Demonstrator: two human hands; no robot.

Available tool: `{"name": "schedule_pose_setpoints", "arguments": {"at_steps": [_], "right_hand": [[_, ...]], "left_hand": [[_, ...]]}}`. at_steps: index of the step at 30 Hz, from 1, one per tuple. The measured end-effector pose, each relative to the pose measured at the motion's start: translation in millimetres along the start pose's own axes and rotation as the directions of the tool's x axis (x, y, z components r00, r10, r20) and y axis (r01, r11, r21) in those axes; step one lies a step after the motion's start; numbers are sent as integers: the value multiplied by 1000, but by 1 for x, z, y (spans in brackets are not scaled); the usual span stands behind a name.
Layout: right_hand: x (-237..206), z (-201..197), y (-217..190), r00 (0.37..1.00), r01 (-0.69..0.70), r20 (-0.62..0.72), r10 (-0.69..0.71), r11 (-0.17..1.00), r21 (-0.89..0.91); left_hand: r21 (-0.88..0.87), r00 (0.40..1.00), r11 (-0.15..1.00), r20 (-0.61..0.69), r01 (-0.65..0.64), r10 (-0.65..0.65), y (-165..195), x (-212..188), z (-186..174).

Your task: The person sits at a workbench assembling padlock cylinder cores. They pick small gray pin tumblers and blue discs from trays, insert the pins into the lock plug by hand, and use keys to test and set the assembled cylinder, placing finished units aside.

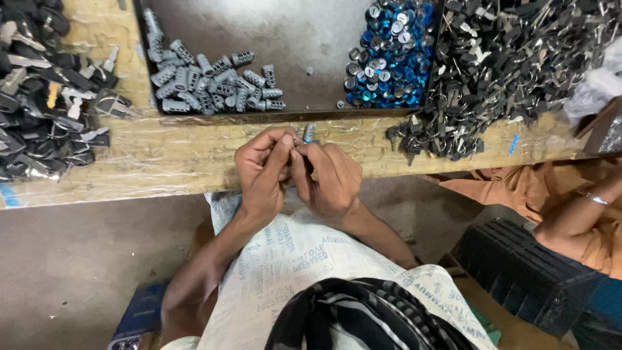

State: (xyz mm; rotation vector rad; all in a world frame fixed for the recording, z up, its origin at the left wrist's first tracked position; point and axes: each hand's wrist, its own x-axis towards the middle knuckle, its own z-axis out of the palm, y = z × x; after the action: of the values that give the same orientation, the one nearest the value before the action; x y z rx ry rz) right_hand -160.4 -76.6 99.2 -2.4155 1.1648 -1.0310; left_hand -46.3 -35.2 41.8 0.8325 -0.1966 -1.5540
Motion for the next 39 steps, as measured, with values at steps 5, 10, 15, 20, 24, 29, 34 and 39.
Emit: {"name": "schedule_pose_setpoints", "arguments": {"at_steps": [5,10,15,20,24,29,34,39], "right_hand": [[-4,-13,-2,1000,-7,18,7,1000,-14],[-7,-12,5,996,93,-7,-93,996,-17],[-9,-9,12,997,63,-42,-57,986,156],[0,-12,20,999,-25,43,15,970,241],[9,-11,25,982,37,171,-82,968,250],[15,1,22,954,-25,290,-82,938,347],[65,5,50,774,-420,628,-81,677,604],[120,50,87,855,-43,512,-78,975,219]], "left_hand": [[53,999,998,11,-41,41,-3,-8,3],[192,991,972,17,-135,134,-5,-14,2],[186,996,979,-18,-87,92,2,-18,-1],[356,991,926,91,-127,101,26,-6,-4],[608,989,788,151,-95,3,52,3,-12],[611,984,791,147,-9,-102,73,6,-30],[498,988,857,133,-134,77,73,-1,-42],[266,991,962,-99,-60,90,62,-7,-40]]}}
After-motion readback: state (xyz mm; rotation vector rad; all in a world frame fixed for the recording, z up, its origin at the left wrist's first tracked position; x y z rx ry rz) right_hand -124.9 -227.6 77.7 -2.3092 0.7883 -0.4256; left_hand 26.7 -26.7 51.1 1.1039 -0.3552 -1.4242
